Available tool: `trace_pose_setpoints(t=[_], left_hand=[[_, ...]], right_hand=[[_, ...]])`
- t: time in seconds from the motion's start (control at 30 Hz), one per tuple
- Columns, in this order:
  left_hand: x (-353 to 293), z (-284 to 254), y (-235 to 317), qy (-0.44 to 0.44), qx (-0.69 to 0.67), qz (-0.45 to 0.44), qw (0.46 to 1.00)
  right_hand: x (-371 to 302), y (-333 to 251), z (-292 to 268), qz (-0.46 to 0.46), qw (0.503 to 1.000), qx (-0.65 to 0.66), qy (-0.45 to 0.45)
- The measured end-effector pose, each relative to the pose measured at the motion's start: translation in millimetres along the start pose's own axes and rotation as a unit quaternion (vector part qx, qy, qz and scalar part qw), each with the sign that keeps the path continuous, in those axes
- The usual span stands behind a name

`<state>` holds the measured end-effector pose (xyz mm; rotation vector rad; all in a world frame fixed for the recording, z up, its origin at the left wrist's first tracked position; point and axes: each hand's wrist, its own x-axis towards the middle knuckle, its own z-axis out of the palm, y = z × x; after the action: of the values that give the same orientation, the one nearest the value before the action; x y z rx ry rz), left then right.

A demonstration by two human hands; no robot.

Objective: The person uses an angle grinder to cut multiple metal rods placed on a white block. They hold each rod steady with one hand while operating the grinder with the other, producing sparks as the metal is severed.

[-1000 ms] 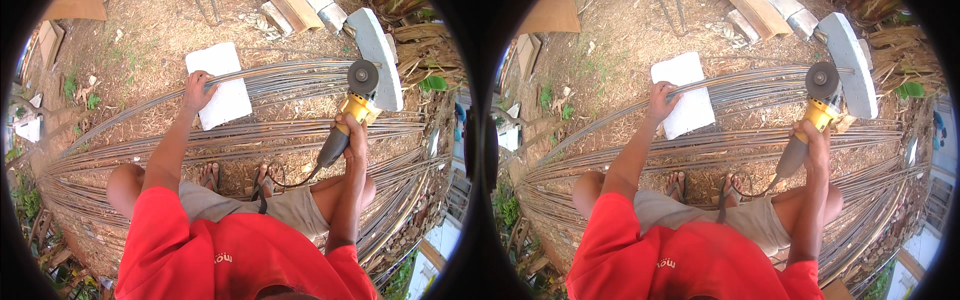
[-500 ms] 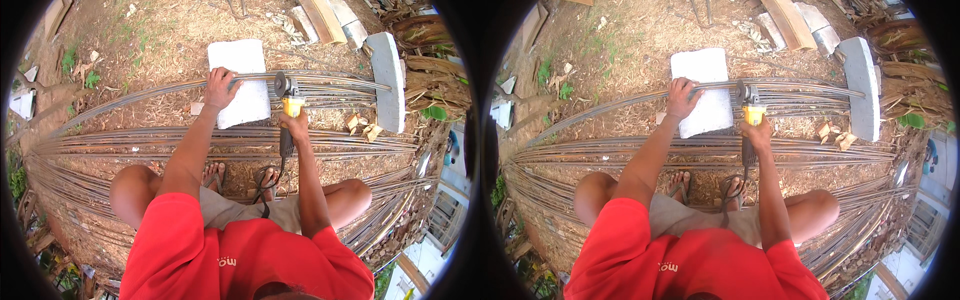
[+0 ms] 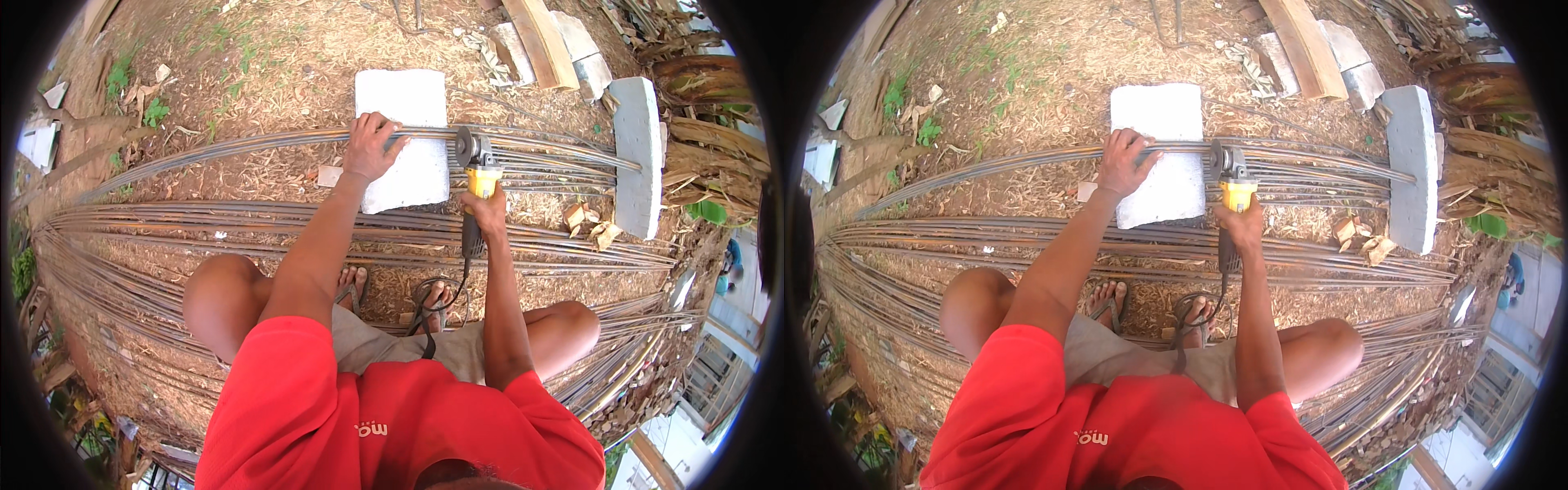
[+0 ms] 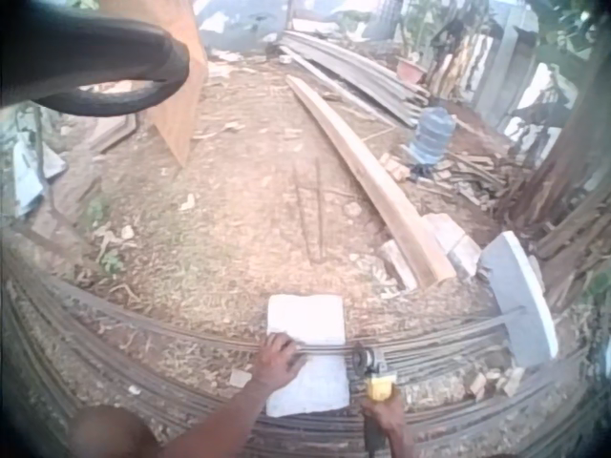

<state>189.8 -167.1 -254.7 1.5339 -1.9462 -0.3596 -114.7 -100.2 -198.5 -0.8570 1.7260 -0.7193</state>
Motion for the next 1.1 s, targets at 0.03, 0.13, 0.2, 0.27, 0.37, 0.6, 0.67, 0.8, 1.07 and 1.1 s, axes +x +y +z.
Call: trace_pose_setpoints(t=[0.03,0.13,0.2,0.27,0.37,0.6,0.67,0.8,1.07,1.1], left_hand=[[0,0,0,0.0,0.008,0.001,1.0],[0,1,-1,-0.014,0.017,-0.006,1.0],[0,1,-1,-0.019,0.016,-0.01,1.0],[0,0,-1,-0.026,0.014,-0.017,0.999],[0,-2,1,-0.023,0.002,-0.018,1.0],[-1,-4,2,0.001,-0.015,0.003,1.0],[-1,-2,1,-0.004,-0.001,-0.008,1.0],[-4,-1,-1,0.019,-0.012,0.0,1.0],[-6,1,0,0.029,-0.017,-0.006,0.999],[-6,0,1,0.064,-0.018,0.013,0.998]], right_hand=[[0,-1,0,-0.006,1.0,0.003,-0.008],[0,-4,-1,-0.005,1.0,0.007,-0.011],[0,-5,1,-0.01,1.0,0.024,-0.006],[1,-6,3,-0.024,1.0,0.009,0.002],[2,-5,4,-0.025,0.999,0.03,-0.007],[21,23,0,-0.053,0.998,0.016,-0.01],[29,34,-2,-0.054,0.998,-0.015,-0.008],[44,44,1,-0.03,0.999,-0.018,0.029],[43,45,2,-0.078,0.996,0.043,0.02],[42,44,3,-0.091,0.995,0.052,0.005]])
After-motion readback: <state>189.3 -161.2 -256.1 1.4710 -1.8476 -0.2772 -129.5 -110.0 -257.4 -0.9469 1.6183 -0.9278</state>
